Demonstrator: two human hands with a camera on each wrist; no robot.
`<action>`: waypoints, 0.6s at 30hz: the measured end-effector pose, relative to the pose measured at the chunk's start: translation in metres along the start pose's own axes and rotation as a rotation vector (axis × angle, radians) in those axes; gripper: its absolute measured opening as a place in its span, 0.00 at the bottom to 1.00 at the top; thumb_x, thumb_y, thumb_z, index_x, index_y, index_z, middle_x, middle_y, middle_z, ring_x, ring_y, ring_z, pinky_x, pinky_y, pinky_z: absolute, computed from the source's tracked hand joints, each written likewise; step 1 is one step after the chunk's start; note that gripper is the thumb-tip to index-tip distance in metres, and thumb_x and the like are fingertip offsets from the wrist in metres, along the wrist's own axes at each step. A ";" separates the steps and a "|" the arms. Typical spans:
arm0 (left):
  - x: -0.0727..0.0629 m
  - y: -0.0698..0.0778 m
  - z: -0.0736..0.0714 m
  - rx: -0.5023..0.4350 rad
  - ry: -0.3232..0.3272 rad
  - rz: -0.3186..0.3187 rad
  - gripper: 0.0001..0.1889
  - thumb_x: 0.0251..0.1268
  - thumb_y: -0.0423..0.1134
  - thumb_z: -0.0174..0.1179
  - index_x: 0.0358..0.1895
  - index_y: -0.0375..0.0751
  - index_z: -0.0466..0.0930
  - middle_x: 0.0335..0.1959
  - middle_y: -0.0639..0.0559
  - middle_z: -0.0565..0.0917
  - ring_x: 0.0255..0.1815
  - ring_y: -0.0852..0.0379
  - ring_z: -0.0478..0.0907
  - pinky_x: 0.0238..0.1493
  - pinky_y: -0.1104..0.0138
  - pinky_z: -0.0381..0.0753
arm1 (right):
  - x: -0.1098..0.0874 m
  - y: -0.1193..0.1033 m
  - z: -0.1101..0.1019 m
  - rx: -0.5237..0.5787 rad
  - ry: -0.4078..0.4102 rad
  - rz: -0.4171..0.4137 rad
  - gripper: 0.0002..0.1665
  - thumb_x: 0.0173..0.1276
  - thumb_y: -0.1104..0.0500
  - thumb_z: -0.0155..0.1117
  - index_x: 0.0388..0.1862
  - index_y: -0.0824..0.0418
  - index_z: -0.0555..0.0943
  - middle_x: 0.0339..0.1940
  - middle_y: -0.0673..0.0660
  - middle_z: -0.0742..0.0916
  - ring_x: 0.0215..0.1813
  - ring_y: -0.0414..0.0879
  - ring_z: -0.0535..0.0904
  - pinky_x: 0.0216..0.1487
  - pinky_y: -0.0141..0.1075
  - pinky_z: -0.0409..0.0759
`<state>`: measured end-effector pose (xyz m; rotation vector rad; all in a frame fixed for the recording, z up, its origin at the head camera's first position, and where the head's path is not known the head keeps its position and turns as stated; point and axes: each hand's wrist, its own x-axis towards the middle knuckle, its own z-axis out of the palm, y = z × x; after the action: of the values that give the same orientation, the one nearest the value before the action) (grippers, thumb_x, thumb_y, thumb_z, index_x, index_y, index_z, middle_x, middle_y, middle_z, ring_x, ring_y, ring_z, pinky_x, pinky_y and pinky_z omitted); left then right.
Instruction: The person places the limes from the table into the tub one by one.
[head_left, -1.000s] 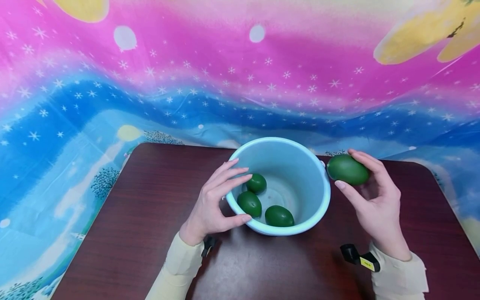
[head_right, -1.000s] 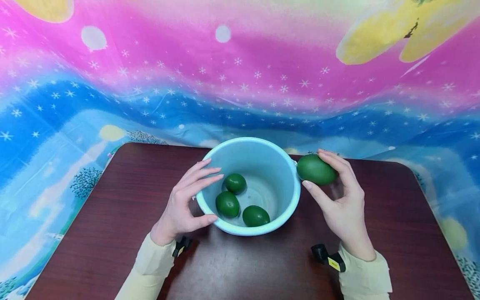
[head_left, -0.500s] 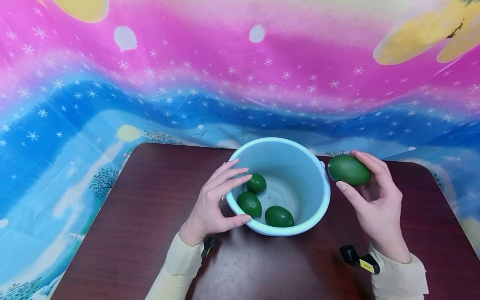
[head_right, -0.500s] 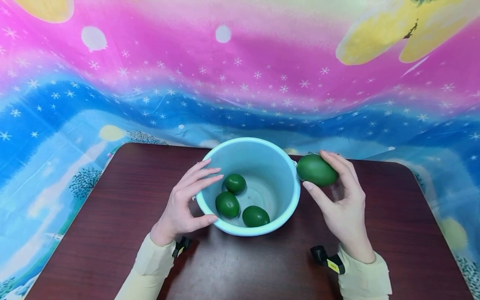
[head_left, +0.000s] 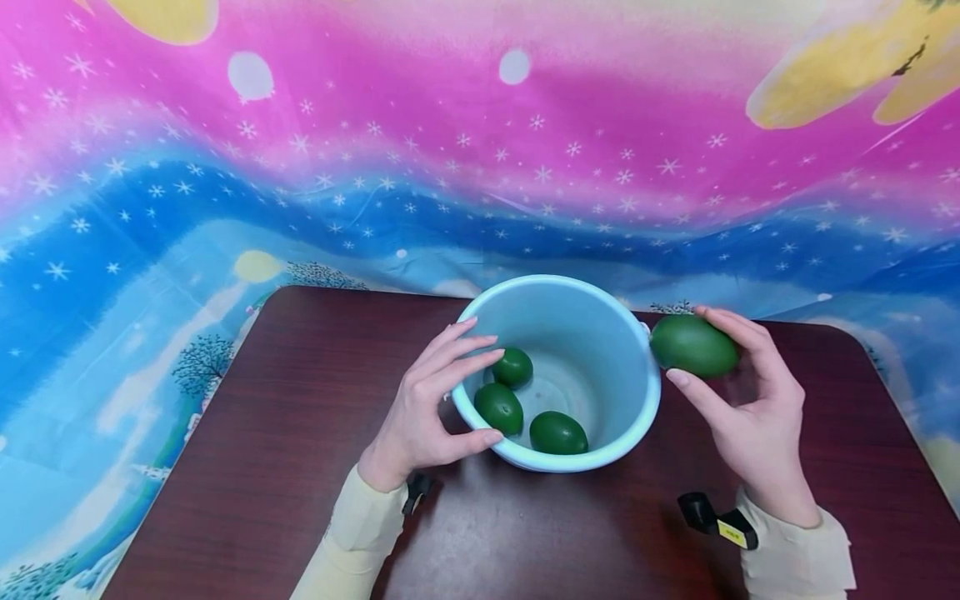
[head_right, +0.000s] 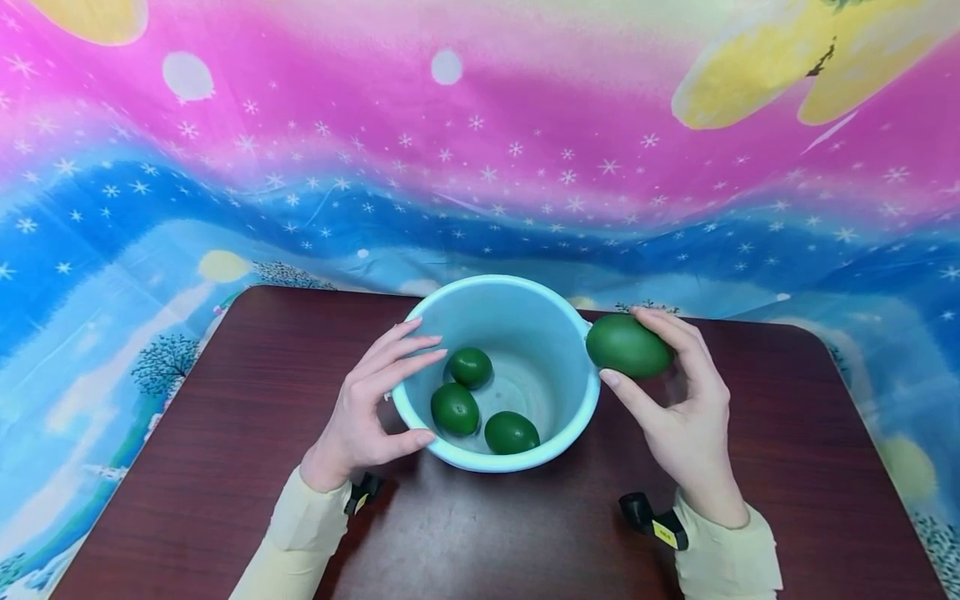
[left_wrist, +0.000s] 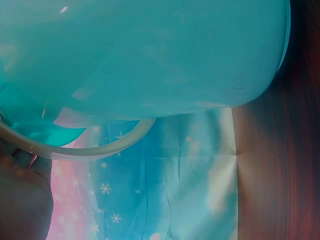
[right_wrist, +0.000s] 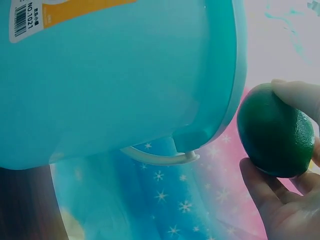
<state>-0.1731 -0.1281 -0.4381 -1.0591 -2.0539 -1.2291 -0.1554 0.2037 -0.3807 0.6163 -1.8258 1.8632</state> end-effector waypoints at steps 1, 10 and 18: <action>0.000 0.000 0.000 -0.001 0.000 -0.001 0.38 0.62 0.65 0.64 0.63 0.36 0.81 0.64 0.44 0.79 0.71 0.34 0.66 0.73 0.43 0.61 | 0.000 0.000 0.000 0.003 0.000 -0.002 0.36 0.56 0.84 0.67 0.66 0.79 0.72 0.65 0.71 0.75 0.67 0.57 0.72 0.61 0.32 0.77; 0.000 0.000 0.000 -0.002 0.000 0.003 0.38 0.62 0.65 0.64 0.62 0.34 0.81 0.63 0.42 0.79 0.71 0.33 0.66 0.73 0.43 0.61 | -0.002 -0.001 0.005 0.008 -0.013 -0.007 0.37 0.55 0.84 0.69 0.66 0.79 0.72 0.65 0.73 0.75 0.69 0.58 0.70 0.62 0.33 0.77; -0.001 -0.001 0.000 -0.004 -0.002 0.003 0.37 0.61 0.64 0.65 0.64 0.37 0.81 0.64 0.44 0.79 0.71 0.33 0.66 0.73 0.43 0.60 | -0.003 -0.001 0.007 0.007 -0.011 -0.004 0.38 0.55 0.84 0.70 0.66 0.78 0.72 0.66 0.72 0.75 0.71 0.58 0.69 0.63 0.33 0.77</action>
<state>-0.1735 -0.1288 -0.4391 -1.0650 -2.0516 -1.2312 -0.1526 0.1965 -0.3820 0.6332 -1.8249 1.8681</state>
